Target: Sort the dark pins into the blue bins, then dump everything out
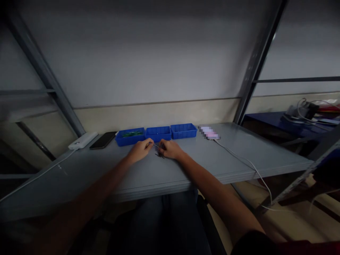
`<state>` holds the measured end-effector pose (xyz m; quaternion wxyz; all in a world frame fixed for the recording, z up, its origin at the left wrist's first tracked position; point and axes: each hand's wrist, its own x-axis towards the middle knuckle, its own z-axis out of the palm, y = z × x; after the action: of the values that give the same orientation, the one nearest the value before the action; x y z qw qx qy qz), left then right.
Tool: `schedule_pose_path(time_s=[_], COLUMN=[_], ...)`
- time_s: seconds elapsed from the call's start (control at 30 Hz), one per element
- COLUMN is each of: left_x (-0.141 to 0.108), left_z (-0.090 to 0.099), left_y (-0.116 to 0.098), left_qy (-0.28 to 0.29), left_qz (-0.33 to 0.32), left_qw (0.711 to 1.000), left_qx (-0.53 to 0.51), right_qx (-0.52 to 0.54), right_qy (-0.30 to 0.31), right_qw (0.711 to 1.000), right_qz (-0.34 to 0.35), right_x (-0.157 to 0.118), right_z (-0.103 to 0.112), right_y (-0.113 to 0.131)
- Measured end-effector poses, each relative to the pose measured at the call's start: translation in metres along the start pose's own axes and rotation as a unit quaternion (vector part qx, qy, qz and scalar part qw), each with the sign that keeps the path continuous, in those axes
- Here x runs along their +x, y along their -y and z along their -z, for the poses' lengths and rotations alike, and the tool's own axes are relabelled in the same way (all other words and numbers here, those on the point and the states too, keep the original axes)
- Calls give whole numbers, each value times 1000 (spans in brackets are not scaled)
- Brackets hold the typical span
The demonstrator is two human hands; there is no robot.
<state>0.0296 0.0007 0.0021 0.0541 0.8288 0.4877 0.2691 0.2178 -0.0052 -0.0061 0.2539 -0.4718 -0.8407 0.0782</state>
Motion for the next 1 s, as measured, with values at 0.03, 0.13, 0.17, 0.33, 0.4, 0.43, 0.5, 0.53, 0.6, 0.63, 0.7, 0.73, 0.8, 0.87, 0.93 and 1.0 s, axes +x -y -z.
schedule_pose_path(time_s=[0.03,0.13,0.17,0.33,0.4,0.43,0.5,0.53,0.6,0.63,0.7,0.73,0.8,0.87,0.93,1.0], left_x=[0,1,1,1,1,1,1,1,1,1,1,2,2,2,2,2], left_z=[0,-1,-1,-4,-4,-4,-4,-3,-3,-2,-2,-2,-3,-3,-4,-4], left_y=[0,2,3,7,7,7,5,5,3,3,3,4,5,6,7,8], left_qy=[-4,-4,-1,17,23,25,27,27,28,28,28,27,26,25,24,21], left_qz=[-1,-5,-4,-7,-17,-21,-21,-17,-8,-6,-4,-5,-10,-14,-13,-9], left_qw=[1000,1000,1000,1000,999,999,999,999,999,999,999,999,999,999,999,1000], left_qx=[-2,-5,-4,-5,-14,-18,-24,-25,-23,-23,-25,-27,-30,-29,-24,-15], right_qx=[-4,-20,-25,-38,-35,-32,-23,-19,-13,-11,-7,-6,-6,-7,-7,-3], right_qy=[3,3,0,1,2,4,11,15,19,21,24,24,25,28,30,28], right_qw=[1000,1000,1000,999,999,999,1000,1000,1000,1000,1000,1000,1000,1000,999,1000], right_qz=[0,0,-3,-6,-2,1,3,4,1,-1,-6,-8,-10,-12,-13,-12], right_x=[0,0,0,0,0,0,0,0,0,0,-1,-1,-1,0,0,0], right_z=[0,0,0,2,2,2,3,3,3,4,5,5,6,6,5,4], right_y=[1,2,2,1,0,-1,-1,-1,-1,-1,1,1,2,1,0,-1])
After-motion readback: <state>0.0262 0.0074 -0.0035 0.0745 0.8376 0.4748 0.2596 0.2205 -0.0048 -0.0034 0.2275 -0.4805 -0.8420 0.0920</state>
